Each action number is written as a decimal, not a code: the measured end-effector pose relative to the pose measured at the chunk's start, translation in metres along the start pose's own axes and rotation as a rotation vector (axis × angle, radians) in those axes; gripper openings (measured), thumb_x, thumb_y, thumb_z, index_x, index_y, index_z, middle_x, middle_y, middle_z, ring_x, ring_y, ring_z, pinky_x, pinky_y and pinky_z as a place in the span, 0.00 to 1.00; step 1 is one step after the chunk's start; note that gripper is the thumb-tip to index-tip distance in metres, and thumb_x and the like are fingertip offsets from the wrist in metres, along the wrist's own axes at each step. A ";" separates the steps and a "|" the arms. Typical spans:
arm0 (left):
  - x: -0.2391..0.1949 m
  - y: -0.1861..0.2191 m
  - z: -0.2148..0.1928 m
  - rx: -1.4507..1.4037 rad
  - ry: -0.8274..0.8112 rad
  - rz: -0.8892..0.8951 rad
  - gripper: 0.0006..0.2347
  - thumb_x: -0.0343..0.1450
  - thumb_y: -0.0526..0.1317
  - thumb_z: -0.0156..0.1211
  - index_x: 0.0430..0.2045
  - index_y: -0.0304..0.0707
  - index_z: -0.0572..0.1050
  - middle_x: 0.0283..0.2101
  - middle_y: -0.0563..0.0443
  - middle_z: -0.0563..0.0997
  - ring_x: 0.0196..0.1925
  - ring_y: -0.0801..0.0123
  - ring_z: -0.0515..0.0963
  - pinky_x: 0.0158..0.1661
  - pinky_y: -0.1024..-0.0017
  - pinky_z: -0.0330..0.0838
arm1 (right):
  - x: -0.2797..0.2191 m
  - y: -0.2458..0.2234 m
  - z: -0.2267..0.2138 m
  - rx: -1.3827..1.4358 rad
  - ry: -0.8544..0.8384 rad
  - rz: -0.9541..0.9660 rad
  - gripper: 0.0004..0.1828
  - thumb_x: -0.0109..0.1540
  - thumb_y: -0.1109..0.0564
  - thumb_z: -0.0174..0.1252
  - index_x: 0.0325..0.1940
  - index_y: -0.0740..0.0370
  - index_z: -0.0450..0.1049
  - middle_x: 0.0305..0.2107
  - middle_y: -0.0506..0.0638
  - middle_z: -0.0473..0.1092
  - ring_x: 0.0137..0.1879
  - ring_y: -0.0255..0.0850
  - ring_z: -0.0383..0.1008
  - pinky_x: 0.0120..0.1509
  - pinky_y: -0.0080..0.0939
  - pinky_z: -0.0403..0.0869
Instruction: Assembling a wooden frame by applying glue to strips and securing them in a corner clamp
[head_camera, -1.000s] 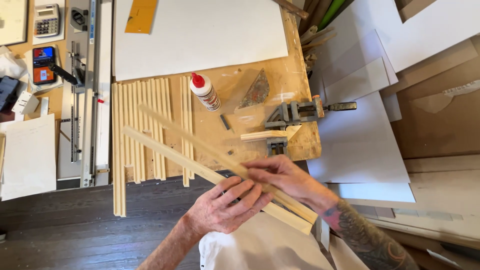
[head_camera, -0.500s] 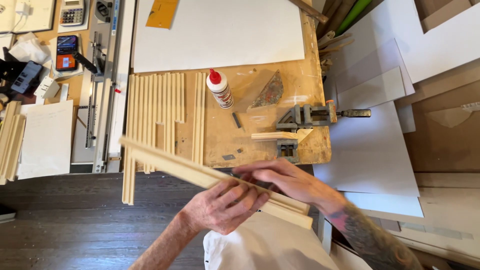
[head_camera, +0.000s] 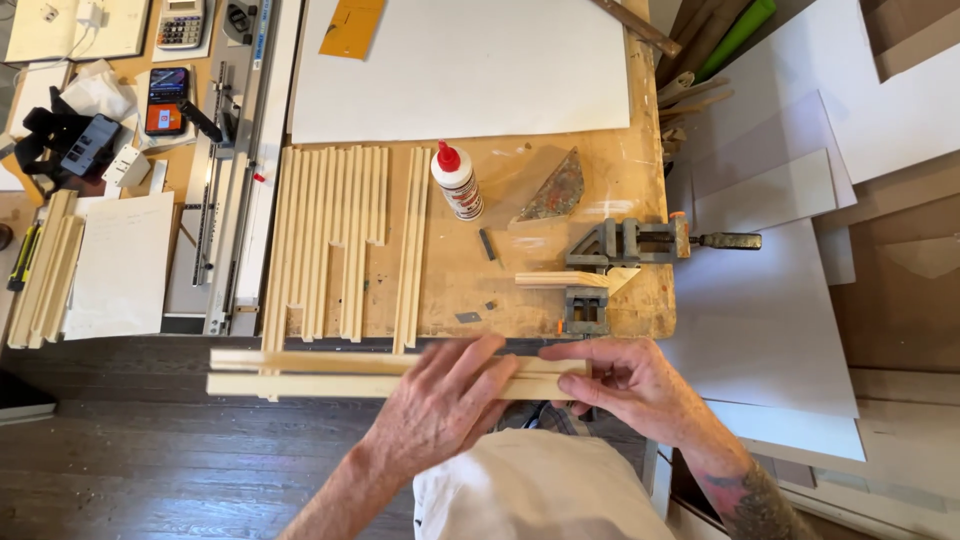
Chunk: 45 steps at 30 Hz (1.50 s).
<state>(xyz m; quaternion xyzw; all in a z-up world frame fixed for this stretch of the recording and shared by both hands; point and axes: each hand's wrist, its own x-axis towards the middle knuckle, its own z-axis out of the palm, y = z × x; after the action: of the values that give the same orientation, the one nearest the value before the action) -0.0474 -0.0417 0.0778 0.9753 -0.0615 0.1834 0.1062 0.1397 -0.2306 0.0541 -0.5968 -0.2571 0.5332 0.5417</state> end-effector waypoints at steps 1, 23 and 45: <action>0.000 0.004 0.003 -0.001 -0.001 -0.003 0.16 0.73 0.40 0.64 0.52 0.37 0.66 0.54 0.42 0.73 0.49 0.54 0.80 0.46 0.60 0.78 | 0.000 -0.001 -0.004 0.000 -0.002 0.002 0.21 0.59 0.61 0.64 0.57 0.62 0.80 0.42 0.59 0.85 0.41 0.45 0.90 0.46 0.35 0.88; -0.002 0.017 0.012 -0.300 0.231 -0.409 0.19 0.73 0.34 0.58 0.61 0.39 0.68 0.52 0.38 0.72 0.40 0.52 0.75 0.43 0.59 0.75 | 0.044 -0.002 0.074 0.222 0.666 -0.365 0.08 0.56 0.64 0.69 0.38 0.68 0.82 0.28 0.54 0.81 0.31 0.34 0.78 0.35 0.32 0.81; -0.060 -0.047 0.004 -0.273 0.408 -0.406 0.19 0.76 0.39 0.65 0.62 0.49 0.68 0.51 0.40 0.73 0.41 0.57 0.77 0.37 0.68 0.77 | 0.077 -0.046 0.149 -0.001 0.685 -0.324 0.08 0.53 0.66 0.71 0.37 0.69 0.83 0.32 0.57 0.83 0.37 0.37 0.85 0.44 0.31 0.83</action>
<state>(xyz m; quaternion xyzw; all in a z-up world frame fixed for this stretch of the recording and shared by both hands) -0.0938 0.0082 0.0433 0.8875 0.1332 0.3405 0.2806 0.0390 -0.0938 0.0924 -0.6924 -0.1527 0.2101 0.6731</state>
